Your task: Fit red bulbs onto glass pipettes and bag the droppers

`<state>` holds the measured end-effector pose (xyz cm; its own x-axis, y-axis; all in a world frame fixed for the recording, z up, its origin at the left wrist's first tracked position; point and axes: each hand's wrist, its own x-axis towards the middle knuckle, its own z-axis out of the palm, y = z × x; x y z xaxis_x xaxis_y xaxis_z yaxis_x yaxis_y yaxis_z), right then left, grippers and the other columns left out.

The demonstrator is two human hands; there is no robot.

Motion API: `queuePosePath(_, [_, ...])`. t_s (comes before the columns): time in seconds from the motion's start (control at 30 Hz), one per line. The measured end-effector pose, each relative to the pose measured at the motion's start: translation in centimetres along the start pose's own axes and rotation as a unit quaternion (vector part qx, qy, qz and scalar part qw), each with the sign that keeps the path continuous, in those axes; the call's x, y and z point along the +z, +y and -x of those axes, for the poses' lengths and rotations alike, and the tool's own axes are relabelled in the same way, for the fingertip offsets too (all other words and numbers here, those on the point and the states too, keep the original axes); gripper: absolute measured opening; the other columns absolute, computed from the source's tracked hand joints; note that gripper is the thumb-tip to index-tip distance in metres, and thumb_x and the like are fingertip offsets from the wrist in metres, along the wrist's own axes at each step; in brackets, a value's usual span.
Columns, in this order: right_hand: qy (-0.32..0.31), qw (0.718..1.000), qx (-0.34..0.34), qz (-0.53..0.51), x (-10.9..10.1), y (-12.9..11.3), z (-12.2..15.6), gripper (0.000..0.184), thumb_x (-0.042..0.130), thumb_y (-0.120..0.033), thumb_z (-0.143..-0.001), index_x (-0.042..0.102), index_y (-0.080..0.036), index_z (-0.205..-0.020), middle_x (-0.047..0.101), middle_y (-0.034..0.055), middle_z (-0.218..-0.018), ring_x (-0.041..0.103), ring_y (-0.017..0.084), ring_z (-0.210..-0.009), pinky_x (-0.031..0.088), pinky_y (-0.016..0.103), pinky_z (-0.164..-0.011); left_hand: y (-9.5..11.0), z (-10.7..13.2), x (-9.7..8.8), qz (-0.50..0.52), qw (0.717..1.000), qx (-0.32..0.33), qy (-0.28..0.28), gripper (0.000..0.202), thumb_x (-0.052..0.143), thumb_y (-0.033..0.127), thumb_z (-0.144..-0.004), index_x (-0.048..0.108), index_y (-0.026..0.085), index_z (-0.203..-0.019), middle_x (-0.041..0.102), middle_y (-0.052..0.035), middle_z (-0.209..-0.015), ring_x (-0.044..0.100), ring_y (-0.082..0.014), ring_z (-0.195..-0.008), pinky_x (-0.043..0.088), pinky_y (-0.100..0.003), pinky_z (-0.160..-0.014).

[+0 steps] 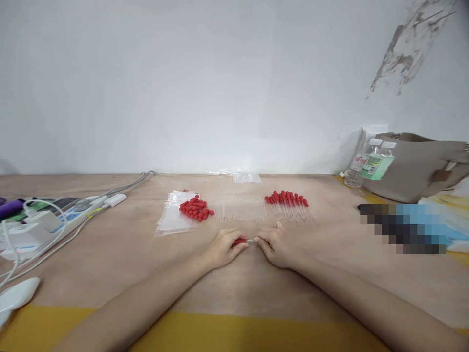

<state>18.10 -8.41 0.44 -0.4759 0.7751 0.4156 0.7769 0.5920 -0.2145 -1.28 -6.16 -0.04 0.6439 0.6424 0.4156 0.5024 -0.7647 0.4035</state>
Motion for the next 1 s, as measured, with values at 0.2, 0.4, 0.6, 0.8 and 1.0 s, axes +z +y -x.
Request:
queuePosePath(0.2, [-0.014,1.000,0.004,-0.006,0.0,-0.6,-0.2,0.033,0.032,-0.026,-0.087,0.056,-0.018,-0.066,0.062,-0.0007,-0.064,0.047,0.010,-0.054,0.026,0.029,-0.065,0.1,-0.1,-0.2,-0.003,1.000,-0.010,-0.010,0.012,0.047,0.025,-0.080,0.055,0.017,-0.081,0.057,-0.0013,-0.071,0.052,-0.0133,-0.065,0.039,-0.023,-0.060])
queuePosePath(0.4, [-0.033,0.999,-0.015,0.029,-2.6,-0.7,-0.5,0.026,0.040,-0.027,-0.082,0.059,-0.020,-0.066,0.062,0.0010,-0.061,0.050,0.012,-0.055,0.030,0.028,-0.063,-1.3,-0.3,-0.8,0.036,0.997,-0.053,0.038,0.016,0.052,0.025,-0.077,0.052,0.017,-0.090,0.055,-0.0017,-0.078,0.051,-0.0125,-0.067,0.042,-0.023,-0.061])
queuePosePath(0.6, [0.000,0.967,0.255,-0.003,-4.5,3.9,-3.4,0.031,0.042,-0.034,-0.077,0.058,-0.018,-0.055,0.058,0.0019,-0.054,0.052,0.014,-0.052,0.030,0.023,-0.048,-2.5,-0.3,-0.8,0.054,0.993,-0.096,0.040,0.017,0.053,0.026,-0.075,0.055,0.016,-0.088,0.052,-0.0001,-0.073,0.048,-0.0101,-0.061,0.041,-0.022,-0.057])
queuePosePath(0.8, [0.004,0.927,0.355,0.124,-2.5,6.5,-6.1,0.030,0.040,-0.031,-0.076,0.063,-0.016,-0.064,0.062,0.0094,-0.068,0.057,0.021,-0.067,0.034,0.029,-0.059,-2.1,-0.4,-1.0,0.060,0.994,-0.081,0.030,0.013,0.052,0.027,-0.076,0.058,0.015,-0.078,0.053,-0.0012,-0.072,0.050,-0.0106,-0.063,0.043,-0.022,-0.058])
queuePosePath(1.0, [-0.004,0.908,0.399,0.132,-0.6,7.1,-6.7,0.035,0.038,-0.037,-0.078,0.065,-0.015,-0.080,0.063,0.0133,-0.078,0.057,0.025,-0.078,0.034,0.036,-0.069,-2.3,-0.4,-1.0,0.064,0.994,-0.080,0.031,0.014,0.053,0.027,-0.076,0.059,0.015,-0.078,0.053,-0.0016,-0.072,0.050,-0.0107,-0.063,0.043,-0.022,-0.058])
